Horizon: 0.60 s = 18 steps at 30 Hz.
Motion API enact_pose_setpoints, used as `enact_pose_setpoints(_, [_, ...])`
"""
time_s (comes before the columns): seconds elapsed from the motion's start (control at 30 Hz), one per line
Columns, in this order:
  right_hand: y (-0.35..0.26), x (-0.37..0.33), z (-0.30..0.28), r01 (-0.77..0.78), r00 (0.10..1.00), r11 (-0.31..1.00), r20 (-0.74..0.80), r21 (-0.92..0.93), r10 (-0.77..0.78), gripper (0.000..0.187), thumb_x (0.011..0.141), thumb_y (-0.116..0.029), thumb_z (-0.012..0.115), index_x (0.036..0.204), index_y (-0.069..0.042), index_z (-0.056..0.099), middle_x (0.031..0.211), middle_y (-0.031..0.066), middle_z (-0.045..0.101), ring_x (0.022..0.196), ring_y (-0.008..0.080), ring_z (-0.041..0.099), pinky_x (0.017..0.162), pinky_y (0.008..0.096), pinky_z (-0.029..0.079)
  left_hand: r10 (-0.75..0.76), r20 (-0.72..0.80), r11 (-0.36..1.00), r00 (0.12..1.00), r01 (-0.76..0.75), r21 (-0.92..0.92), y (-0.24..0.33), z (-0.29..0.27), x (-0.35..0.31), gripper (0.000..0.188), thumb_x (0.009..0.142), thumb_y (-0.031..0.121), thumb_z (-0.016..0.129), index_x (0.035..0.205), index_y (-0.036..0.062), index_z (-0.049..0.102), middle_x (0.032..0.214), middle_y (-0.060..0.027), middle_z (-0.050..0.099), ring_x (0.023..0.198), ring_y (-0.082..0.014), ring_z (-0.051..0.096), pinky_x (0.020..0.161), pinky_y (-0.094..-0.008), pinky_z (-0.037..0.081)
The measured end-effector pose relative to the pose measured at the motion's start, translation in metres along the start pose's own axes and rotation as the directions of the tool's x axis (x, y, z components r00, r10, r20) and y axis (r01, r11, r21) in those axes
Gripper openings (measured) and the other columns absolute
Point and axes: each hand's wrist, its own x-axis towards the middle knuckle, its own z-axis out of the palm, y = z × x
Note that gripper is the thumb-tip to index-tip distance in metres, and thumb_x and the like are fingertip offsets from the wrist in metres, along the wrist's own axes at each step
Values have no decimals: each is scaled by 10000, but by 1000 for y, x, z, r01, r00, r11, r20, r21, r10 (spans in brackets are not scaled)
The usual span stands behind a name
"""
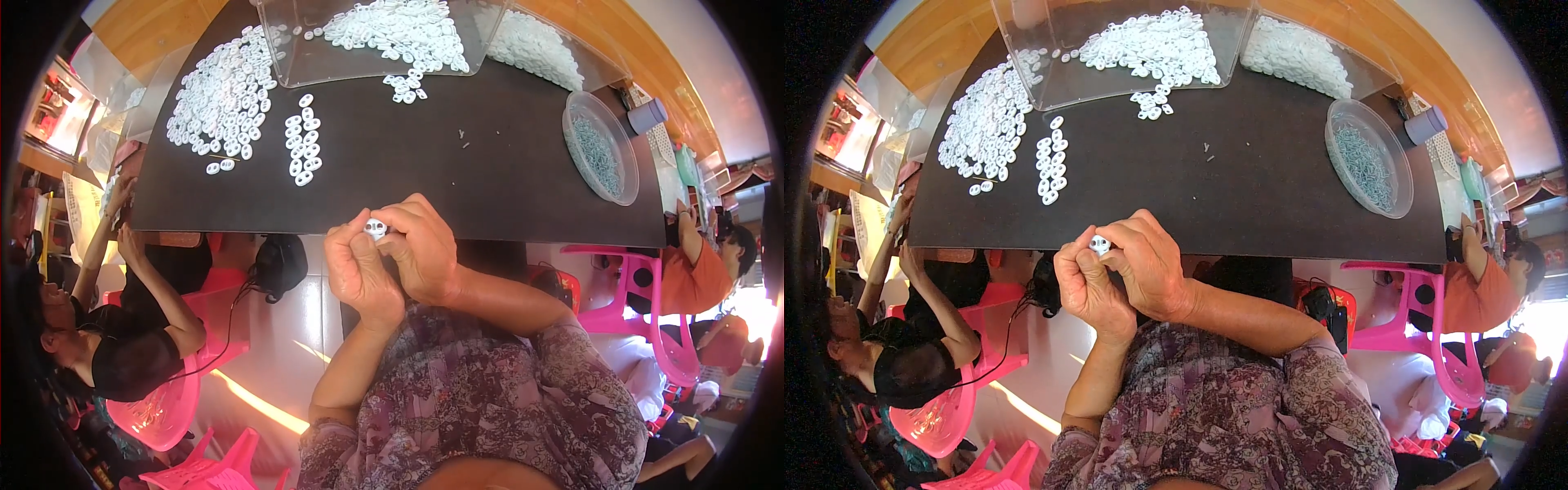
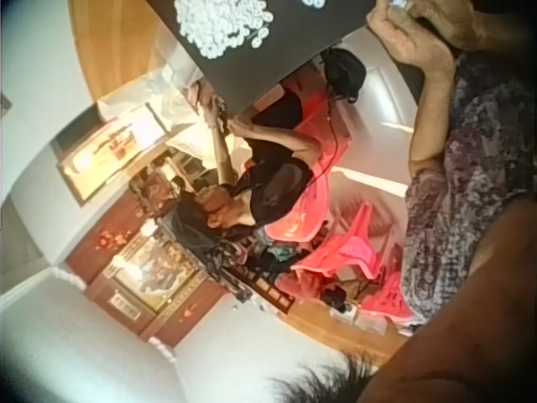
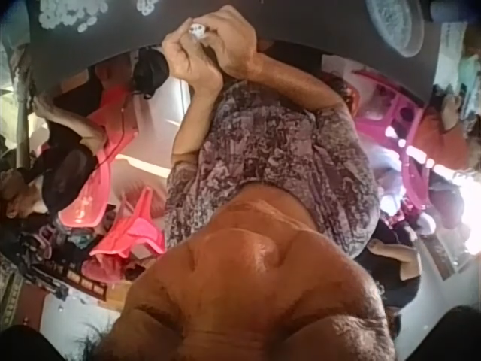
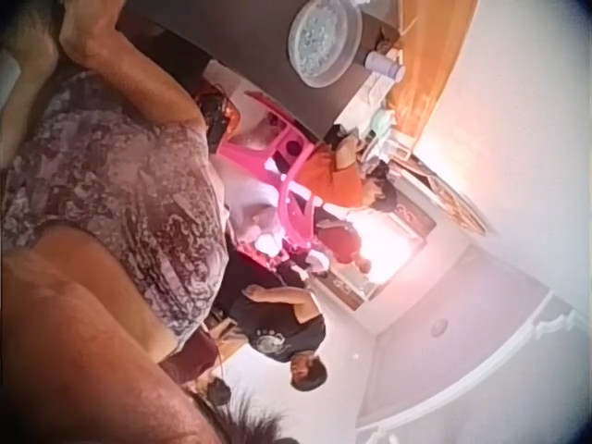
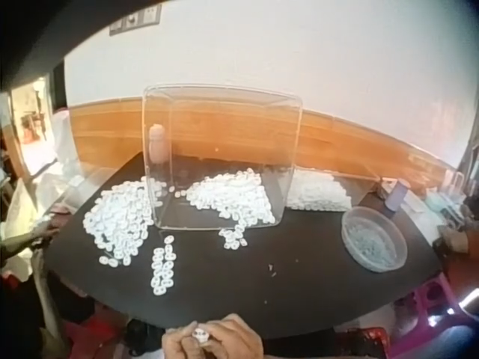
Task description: Manually joining small white plastic components by pressing them together.
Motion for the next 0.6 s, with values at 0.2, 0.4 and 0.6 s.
enact_pose_setpoints(0.2, [2, -2, 2, 2, 1000, 1000, -13, -11, -2, 221, 754, 27, 612, 968, 50, 560, 843, 144, 606, 663, 255, 556, 568, 322, 460, 20, -14, 999, 1000, -20, 50, -4, 0, -2, 200, 967, 147, 451, 1009, -20, 552, 842, 16, 446, 712, -37, 413, 618, -178, 380])
enact_pose_setpoints(0.4, [2, -6, 1, 2, 1000, 1000, -8, -23, -2, 336, 667, 23, 659, 985, 23, 548, 836, 119, 589, 657, 252, 538, 549, 325, 448, 49, 8, 993, 999, -49, 104, -5, -1, -1, 195, 969, 148, 448, 987, -15, 553, 830, 14, 443, 706, -41, 398, 614, -184, 362])
enact_pose_setpoints(0.6, [1, 0, -1, 16, 1000, 1000, -14, -23, -16, 334, 673, 21, 662, 987, 17, 549, 839, 118, 593, 651, 251, 537, 565, 322, 450, 53, 12, 992, 999, -54, 115, -2, -1, 0, 199, 966, 147, 457, 997, -20, 561, 835, 8, 460, 734, -52, 412, 653, -196, 371])
